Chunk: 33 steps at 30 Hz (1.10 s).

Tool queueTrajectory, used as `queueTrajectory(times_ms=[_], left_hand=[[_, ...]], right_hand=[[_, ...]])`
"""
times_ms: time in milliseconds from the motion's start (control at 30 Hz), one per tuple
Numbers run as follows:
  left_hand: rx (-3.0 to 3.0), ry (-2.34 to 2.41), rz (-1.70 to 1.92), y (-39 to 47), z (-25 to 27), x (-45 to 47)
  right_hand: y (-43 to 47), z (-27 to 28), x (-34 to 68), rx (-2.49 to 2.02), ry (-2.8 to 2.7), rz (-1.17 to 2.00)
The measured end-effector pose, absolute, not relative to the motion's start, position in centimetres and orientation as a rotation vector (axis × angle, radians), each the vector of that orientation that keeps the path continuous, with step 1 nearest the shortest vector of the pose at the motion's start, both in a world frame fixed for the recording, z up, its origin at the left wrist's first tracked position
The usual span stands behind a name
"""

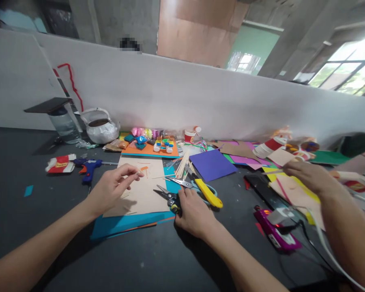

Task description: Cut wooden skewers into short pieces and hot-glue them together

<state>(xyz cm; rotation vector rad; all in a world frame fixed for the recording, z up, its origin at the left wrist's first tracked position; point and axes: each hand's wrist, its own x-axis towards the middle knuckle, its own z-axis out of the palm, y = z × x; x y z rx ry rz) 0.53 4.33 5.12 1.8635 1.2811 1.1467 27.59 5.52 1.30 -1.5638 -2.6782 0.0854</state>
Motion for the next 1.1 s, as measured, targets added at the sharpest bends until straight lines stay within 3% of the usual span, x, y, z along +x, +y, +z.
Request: queueTrajectory(times_ms=[567, 867, 1100], left_hand=[[1.582, 1.369, 1.508, 1.7, 1.6, -0.4], [1.560, 1.420, 1.396, 1.4, 0.5, -0.6], [1.686, 1.372, 1.522, 0.6, 0.9, 0.0]], right_hand=[[6.7, 0.4, 24.0, -1.122, -2.025, 0.658], [6.6, -0.1, 23.6, -1.104, -2.077, 0.776], [5.2, 1.2, 23.0, -1.071, -2.224, 0.700]])
